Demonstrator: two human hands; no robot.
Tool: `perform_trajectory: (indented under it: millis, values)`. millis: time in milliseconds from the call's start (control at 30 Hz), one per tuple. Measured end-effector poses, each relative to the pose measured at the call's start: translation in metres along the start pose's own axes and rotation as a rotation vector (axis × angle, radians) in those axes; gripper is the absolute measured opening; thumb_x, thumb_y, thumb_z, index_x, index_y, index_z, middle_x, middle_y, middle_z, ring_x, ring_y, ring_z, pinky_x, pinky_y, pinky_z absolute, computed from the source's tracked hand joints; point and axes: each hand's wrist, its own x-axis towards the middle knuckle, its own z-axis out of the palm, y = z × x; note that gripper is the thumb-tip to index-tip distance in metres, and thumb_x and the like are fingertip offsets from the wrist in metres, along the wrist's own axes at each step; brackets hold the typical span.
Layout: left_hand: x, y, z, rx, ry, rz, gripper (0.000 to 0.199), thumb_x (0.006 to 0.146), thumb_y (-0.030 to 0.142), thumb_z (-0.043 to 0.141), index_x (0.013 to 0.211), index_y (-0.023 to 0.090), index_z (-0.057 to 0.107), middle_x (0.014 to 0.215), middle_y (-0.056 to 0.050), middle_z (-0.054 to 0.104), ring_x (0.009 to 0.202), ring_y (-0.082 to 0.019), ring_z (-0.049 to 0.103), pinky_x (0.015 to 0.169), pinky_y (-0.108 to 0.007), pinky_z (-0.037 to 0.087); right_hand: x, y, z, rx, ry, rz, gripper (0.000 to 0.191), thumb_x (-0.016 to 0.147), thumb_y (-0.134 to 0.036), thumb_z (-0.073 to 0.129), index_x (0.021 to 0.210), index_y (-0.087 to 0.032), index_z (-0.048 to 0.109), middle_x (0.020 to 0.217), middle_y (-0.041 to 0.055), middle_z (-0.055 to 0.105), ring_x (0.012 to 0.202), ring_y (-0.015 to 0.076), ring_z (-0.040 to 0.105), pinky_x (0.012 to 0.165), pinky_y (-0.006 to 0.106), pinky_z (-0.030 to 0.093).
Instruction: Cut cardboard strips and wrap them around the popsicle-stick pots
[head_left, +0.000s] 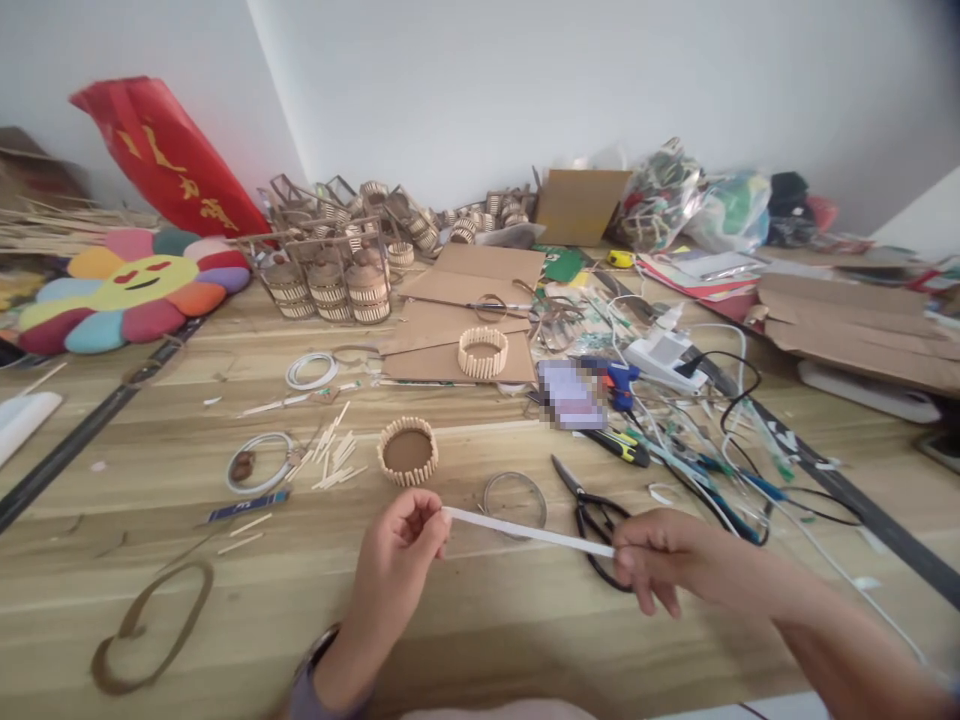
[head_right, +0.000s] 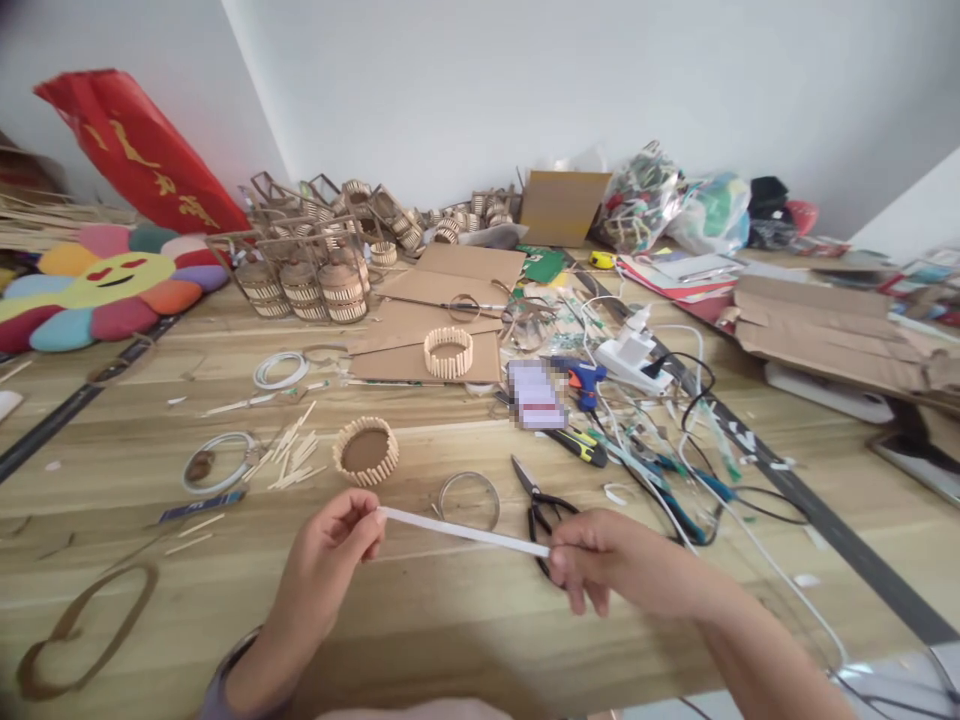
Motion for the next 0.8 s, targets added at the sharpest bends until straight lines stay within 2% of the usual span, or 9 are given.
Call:
perform_trajectory:
  millis: [100, 200, 300, 333, 367, 433, 533, 633, 800]
  values:
    - [0.003, -0.002, 0.005, 0.019, -0.007, -0.013, 0.027, 0.08, 0.044, 0.062, 0.071, 0.02, 0.055, 0.058, 0.004, 0.051, 0.055, -0.012, 0.047, 0.053, -0.022, 0.038, -0.012, 0.018, -0.032, -0.169, 0.113, 0.009, 0.044, 0.086, -0.061, 0.056, 0.065, -0.023, 0.065, 0.059, 0.0049, 0.067, 0.054, 0.0177, 0.062, 0.051, 0.028, 0.047]
    - [0.005, -0.006, 0.013, 0.001, 0.004, -0.037, 0.03, 0.079, 0.048, 0.063, 0.072, 0.02, 0.055, 0.058, 0.004, 0.051, 0.055, -0.012, 0.048, 0.053, -0.023, 0.038, -0.011, 0.029, -0.049, -0.559, 0.472, -0.006, 0.04, 0.081, -0.059, 0.06, 0.062, -0.025, 0.068, 0.064, 0.0074, 0.07, 0.058, 0.0232, 0.063, 0.054, 0.034, 0.049]
    - [0.007, -0.01, 0.022, -0.001, -0.028, -0.082, 0.033, 0.078, 0.05, 0.065, 0.073, 0.019, 0.057, 0.058, 0.004, 0.05, 0.055, -0.013, 0.048, 0.054, -0.023, 0.038, 0.008, 0.017, -0.026, -0.791, 0.959, -0.134, 0.031, 0.078, -0.054, 0.066, 0.087, -0.026, 0.075, 0.101, 0.0126, 0.075, 0.087, 0.0326, 0.069, 0.075, 0.044, 0.053]
    - [0.008, -0.012, 0.024, 0.001, -0.041, -0.096, 0.033, 0.078, 0.051, 0.065, 0.073, 0.019, 0.058, 0.058, 0.004, 0.05, 0.056, -0.013, 0.048, 0.054, -0.023, 0.038, 0.018, 0.007, -0.01, -0.774, 1.004, -0.211, 0.03, 0.084, -0.05, 0.061, 0.095, -0.025, 0.075, 0.107, 0.0125, 0.075, 0.095, 0.0323, 0.068, 0.082, 0.045, 0.052]
    - [0.009, -0.014, 0.026, -0.001, -0.05, -0.105, 0.034, 0.078, 0.052, 0.065, 0.074, 0.018, 0.059, 0.058, 0.004, 0.05, 0.056, -0.013, 0.048, 0.055, -0.023, 0.038, 0.03, -0.004, 0.008, -0.727, 0.952, -0.311, 0.028, 0.089, -0.044, 0.057, 0.1, -0.024, 0.074, 0.105, 0.0114, 0.075, 0.098, 0.0301, 0.068, 0.086, 0.044, 0.051]
    - [0.011, -0.017, 0.028, -0.011, -0.064, -0.117, 0.036, 0.077, 0.053, 0.066, 0.074, 0.018, 0.06, 0.058, 0.004, 0.05, 0.056, -0.013, 0.048, 0.055, -0.023, 0.038, 0.054, -0.026, 0.045, -0.612, 0.688, -0.446, 0.025, 0.094, -0.03, 0.052, 0.108, -0.023, 0.071, 0.104, 0.0091, 0.075, 0.097, 0.024, 0.069, 0.085, 0.035, 0.051]
    - [0.014, -0.021, 0.027, -0.03, -0.053, -0.129, 0.041, 0.076, 0.058, 0.067, 0.074, 0.018, 0.06, 0.058, 0.003, 0.05, 0.056, -0.013, 0.048, 0.055, -0.024, 0.038, 0.083, -0.042, 0.084, -0.557, 0.475, -0.424, 0.02, 0.095, -0.019, 0.049, 0.092, -0.02, 0.069, 0.088, 0.0064, 0.074, 0.083, 0.0203, 0.068, 0.073, 0.029, 0.048]
    - [0.016, -0.021, 0.025, -0.041, -0.018, -0.158, 0.046, 0.073, 0.064, 0.067, 0.073, 0.018, 0.059, 0.059, 0.003, 0.05, 0.056, -0.014, 0.048, 0.054, -0.024, 0.039, 0.096, -0.039, 0.096, -0.561, 0.429, -0.374, 0.025, 0.097, -0.019, 0.045, 0.079, -0.02, 0.062, 0.075, 0.0045, 0.068, 0.071, 0.0186, 0.064, 0.063, 0.028, 0.041]
    - [0.017, -0.023, 0.023, -0.016, -0.025, -0.156, 0.045, 0.074, 0.063, 0.065, 0.072, 0.018, 0.057, 0.061, 0.002, 0.05, 0.058, -0.013, 0.047, 0.055, -0.024, 0.039, 0.096, -0.032, 0.097, -0.416, 0.391, -0.443, 0.023, 0.099, -0.025, 0.041, 0.087, -0.02, 0.06, 0.077, 0.0045, 0.068, 0.069, 0.0176, 0.063, 0.061, 0.027, 0.039]
